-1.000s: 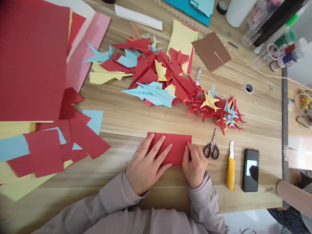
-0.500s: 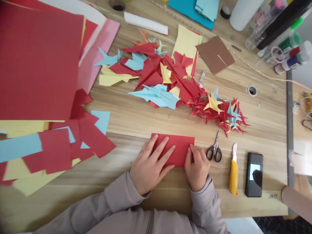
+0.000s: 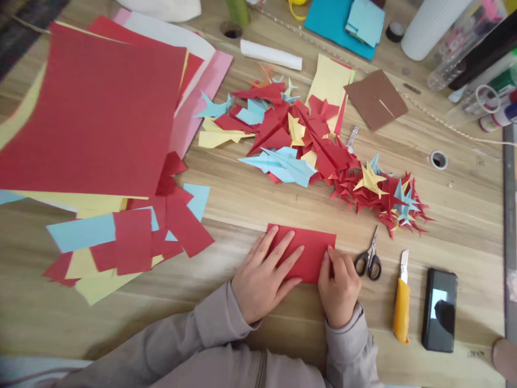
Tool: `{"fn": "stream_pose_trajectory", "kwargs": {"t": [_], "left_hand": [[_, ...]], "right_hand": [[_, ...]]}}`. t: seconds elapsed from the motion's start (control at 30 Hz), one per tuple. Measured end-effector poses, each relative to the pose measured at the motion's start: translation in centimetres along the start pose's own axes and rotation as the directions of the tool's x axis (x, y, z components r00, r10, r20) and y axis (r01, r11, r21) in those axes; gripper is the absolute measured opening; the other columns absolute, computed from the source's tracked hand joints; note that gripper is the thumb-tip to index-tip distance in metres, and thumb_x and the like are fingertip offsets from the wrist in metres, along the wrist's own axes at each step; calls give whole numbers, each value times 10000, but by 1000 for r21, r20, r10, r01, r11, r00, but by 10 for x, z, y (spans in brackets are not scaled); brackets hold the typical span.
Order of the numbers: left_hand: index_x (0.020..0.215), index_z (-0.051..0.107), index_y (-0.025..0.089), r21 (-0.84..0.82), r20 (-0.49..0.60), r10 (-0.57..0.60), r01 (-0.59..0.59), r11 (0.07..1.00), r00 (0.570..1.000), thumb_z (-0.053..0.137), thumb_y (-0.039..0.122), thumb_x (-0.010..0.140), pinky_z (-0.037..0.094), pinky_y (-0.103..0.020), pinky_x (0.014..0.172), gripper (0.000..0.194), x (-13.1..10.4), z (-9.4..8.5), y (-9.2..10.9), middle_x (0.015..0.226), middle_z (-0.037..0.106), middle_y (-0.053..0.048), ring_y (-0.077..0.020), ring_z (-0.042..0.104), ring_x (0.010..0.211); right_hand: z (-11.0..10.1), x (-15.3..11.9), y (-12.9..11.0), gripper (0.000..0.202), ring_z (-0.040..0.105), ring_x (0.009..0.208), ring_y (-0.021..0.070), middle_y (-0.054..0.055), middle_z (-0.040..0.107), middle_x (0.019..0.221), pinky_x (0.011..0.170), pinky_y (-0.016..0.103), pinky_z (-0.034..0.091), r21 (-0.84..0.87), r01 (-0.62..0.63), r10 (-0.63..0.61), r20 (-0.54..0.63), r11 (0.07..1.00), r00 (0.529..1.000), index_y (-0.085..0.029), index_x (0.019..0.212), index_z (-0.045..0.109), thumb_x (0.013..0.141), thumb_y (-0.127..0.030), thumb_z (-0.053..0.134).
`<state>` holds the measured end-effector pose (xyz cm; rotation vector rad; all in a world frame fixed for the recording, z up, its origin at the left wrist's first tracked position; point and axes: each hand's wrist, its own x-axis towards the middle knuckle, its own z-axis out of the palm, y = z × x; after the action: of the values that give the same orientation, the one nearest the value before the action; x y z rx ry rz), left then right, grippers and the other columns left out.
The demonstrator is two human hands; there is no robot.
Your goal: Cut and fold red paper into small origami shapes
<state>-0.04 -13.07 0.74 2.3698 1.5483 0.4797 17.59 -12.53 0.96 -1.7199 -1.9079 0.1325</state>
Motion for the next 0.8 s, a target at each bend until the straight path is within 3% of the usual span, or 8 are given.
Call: {"fn": "stream_pose_trajectory", "kwargs": {"t": [0.53,0.8], "left_hand": [[1262,576,224,18,-7,1,-1,1000,1000,509,487,853,333,-519,1057,491,1,-1,1,1411,466,-97,-388,322,1339],[1244,591,215,17,3,3,-3,1000,1000,524,477,844,336,-532,1055,482,2,-1,1,1410,467,-106,-400,328,1333]], "right_hand": [[0,-1,0,151,638,696,135,65,670,781,651,240,519,19,-5,4,36,1000,999,-158,972,650,880,-151,530],[-2,-6,-1,206,604,691,147,78,642,790,613,242,481,-108,22,-11,101,994,995,-131,1051,645,888,-184,531]]}}
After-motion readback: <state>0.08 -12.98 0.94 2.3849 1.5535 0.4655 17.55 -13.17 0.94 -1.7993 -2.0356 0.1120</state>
